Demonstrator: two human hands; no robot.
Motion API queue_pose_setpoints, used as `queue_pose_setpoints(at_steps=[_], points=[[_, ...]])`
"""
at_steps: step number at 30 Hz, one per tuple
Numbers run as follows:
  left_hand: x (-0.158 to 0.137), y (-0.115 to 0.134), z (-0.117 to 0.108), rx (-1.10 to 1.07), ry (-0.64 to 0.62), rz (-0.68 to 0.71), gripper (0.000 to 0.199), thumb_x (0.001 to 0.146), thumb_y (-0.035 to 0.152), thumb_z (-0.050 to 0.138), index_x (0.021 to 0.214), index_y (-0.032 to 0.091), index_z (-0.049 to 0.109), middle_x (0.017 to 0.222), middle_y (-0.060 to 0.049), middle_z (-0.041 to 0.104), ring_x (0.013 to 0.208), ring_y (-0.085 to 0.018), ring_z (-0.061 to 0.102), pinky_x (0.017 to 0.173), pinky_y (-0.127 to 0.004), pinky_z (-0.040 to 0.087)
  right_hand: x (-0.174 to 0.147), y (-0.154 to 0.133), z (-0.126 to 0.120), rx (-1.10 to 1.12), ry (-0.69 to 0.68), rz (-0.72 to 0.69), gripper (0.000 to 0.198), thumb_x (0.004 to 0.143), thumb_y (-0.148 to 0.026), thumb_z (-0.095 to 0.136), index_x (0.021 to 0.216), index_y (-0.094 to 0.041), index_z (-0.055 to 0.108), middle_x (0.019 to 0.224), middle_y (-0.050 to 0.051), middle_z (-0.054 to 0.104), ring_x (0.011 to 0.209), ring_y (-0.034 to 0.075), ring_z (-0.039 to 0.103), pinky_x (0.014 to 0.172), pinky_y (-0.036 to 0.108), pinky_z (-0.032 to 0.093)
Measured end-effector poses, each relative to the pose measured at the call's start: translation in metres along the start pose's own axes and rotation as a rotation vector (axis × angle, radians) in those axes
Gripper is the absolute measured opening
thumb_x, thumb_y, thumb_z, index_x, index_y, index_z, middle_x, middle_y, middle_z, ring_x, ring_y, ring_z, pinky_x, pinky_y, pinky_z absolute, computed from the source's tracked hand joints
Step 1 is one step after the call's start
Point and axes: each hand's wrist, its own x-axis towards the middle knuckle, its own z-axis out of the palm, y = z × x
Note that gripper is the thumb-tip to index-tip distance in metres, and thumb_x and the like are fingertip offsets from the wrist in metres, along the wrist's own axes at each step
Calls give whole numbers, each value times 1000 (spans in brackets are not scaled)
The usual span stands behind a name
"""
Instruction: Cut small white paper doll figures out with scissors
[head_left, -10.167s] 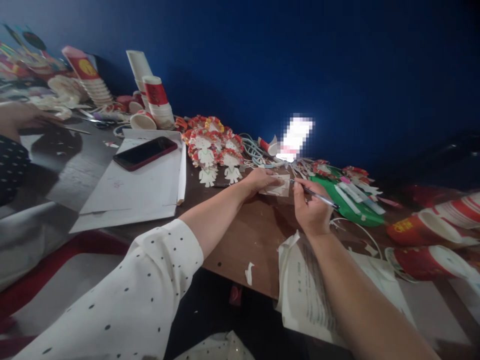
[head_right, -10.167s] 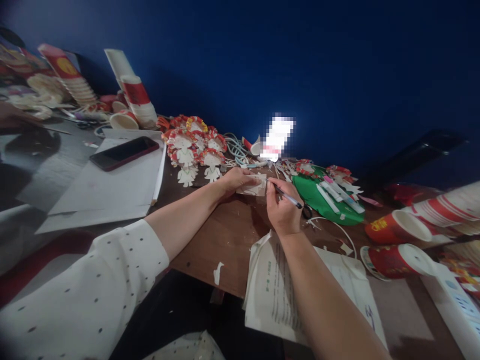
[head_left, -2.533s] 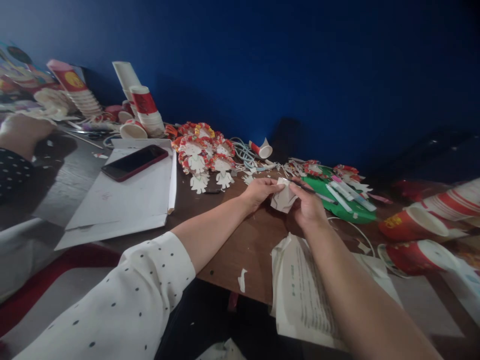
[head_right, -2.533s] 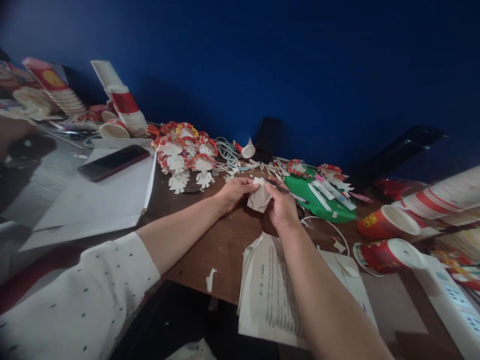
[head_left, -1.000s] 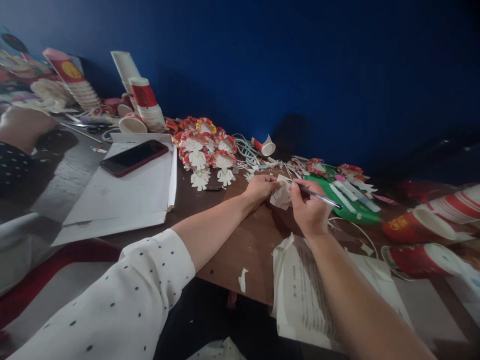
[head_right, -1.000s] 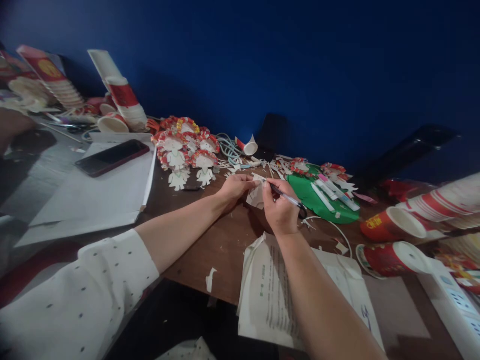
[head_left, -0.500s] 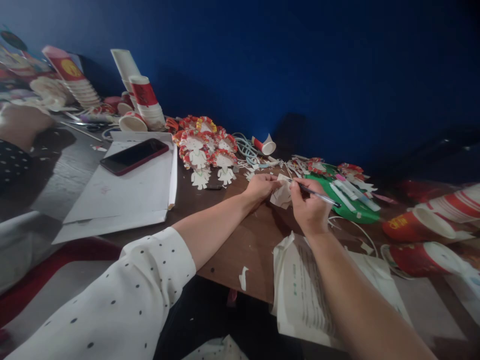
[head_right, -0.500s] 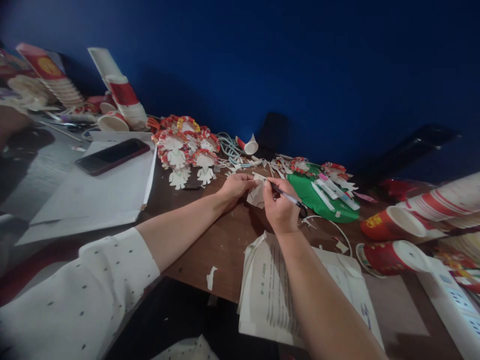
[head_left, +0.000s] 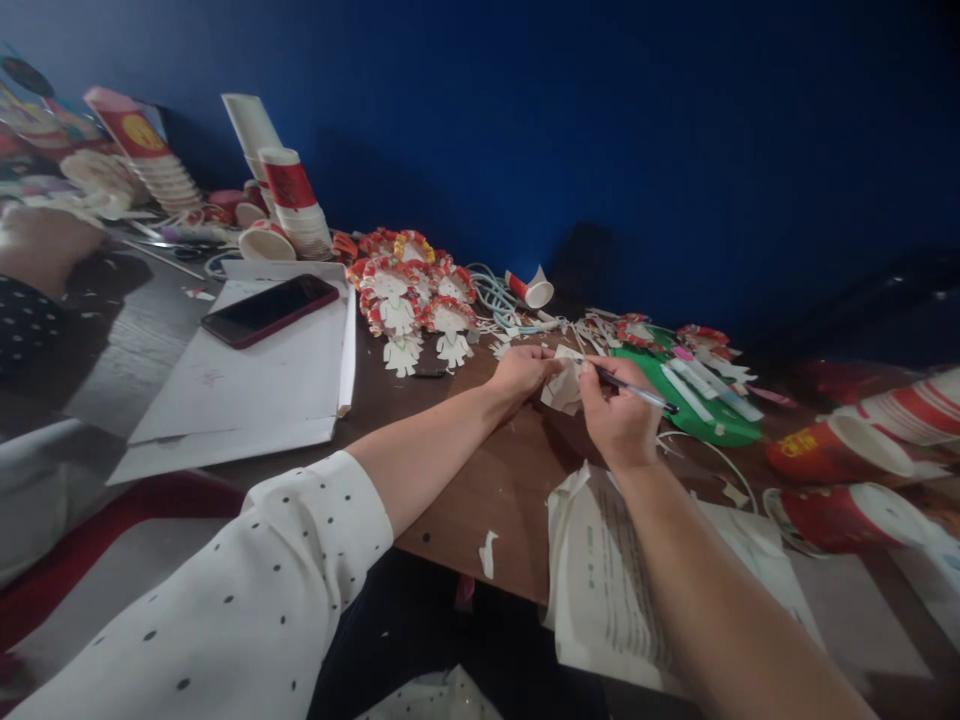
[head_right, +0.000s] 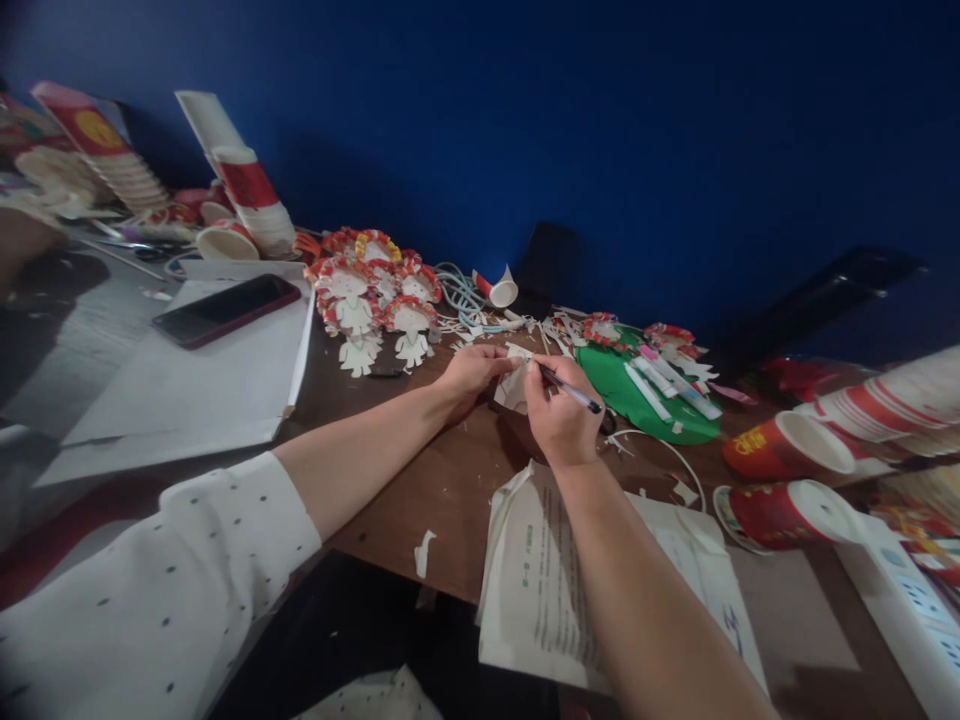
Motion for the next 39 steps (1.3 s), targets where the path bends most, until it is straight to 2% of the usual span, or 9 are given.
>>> queue_pose_setpoints(at_steps=[9,16,24,33,39], points=[[-3,4,0,22,15,-10,19,73,18,81,64,14,65,50,3,55,47,-7,45,55,-23,38,-1,-2,0,-48,1,-4,27,94,-41,56,94,-20,72,90,10,78,82,23,73,76,34,56],[-4,5,-1,38,16,-7,18,78,17,77,65,13,64,48,4,50,46,-5,39,52,-21,33,-1,-1,1,-63,-3,-24,26,94,-41,56,92,-20,71,88,10,77,81,24,73,75,34,56],[-2,4,-1,52,31,-2,22,74,23,82,68,13,64,49,5,50,46,-5,38,51,-20,32,-2,1,1,-74,3,-60,24,94,-39,57,92,-20,71,87,9,77,81,23,74,76,32,57],[2,2,-2,28,10,-25,13,80,17,74,71,12,67,52,3,57,47,-7,46,55,-22,40,-1,-1,-1,-54,13,-97,23,94,-35,58,92,-18,73,85,10,77,76,21,74,72,30,56],[2,3,-1,3,-16,-34,13,78,14,75,70,12,66,54,1,61,48,-7,51,54,-21,40,-1,0,-1,-47,-2,-44,23,93,-37,58,91,-18,72,83,10,77,75,22,73,71,32,56]])
